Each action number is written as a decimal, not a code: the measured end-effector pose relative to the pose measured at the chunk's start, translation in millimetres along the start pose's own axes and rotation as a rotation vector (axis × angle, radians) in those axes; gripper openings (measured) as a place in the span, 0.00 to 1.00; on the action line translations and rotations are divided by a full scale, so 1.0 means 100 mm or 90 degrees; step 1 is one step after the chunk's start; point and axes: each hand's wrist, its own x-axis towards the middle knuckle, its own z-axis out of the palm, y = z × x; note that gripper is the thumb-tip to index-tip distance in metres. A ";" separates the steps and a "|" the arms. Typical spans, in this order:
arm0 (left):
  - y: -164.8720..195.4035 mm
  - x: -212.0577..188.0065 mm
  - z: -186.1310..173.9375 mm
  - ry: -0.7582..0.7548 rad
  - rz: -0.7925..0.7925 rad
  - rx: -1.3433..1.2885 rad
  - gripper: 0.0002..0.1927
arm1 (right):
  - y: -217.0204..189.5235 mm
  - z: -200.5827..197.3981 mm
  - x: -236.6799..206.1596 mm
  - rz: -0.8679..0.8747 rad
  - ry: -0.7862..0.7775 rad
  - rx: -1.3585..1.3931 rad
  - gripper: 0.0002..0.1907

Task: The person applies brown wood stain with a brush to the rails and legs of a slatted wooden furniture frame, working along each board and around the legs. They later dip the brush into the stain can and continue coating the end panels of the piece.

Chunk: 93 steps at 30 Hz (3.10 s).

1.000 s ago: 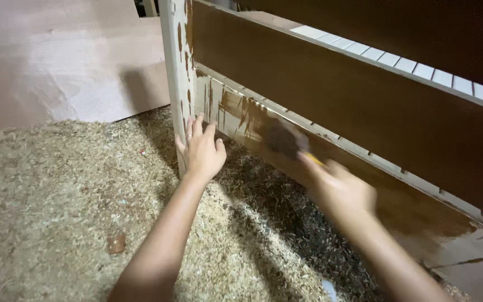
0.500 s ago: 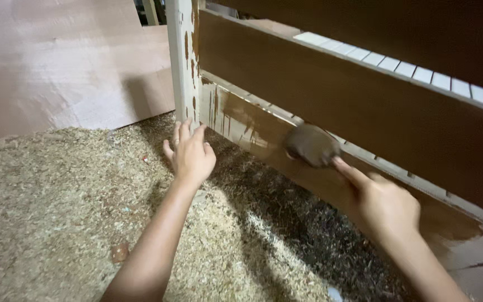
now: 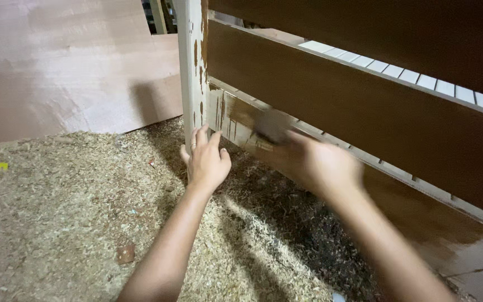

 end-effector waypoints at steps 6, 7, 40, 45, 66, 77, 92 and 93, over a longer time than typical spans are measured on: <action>0.00 0.02 -0.02 -0.008 -0.009 -0.008 0.27 | 0.69 0.01 -0.65 0.122 -0.023 -0.133 0.21; 0.00 0.02 -0.02 -0.010 -0.008 -0.007 0.27 | 0.62 0.08 -0.57 0.099 -0.039 -0.126 0.22; -0.72 0.37 -0.42 0.006 -0.102 -0.026 0.42 | -1.43 1.08 1.23 -0.156 0.175 -0.006 0.13; -0.71 0.43 -0.36 0.016 -0.077 0.001 0.43 | -1.48 1.17 1.42 -0.164 0.145 -0.010 0.24; -0.96 0.58 -0.16 0.038 -0.057 0.000 0.40 | -1.88 1.96 1.51 -0.137 0.095 0.017 0.34; -0.88 0.57 -0.27 0.031 -0.094 -0.057 0.40 | -1.37 1.07 1.11 -0.172 0.189 0.002 0.28; -1.11 0.62 -0.11 0.014 -0.135 -0.039 0.40 | -1.13 1.21 1.31 -0.344 0.040 -0.257 0.24; -1.08 0.62 -0.11 0.007 -0.136 -0.040 0.39 | -1.21 1.24 1.40 -0.342 0.018 -0.245 0.23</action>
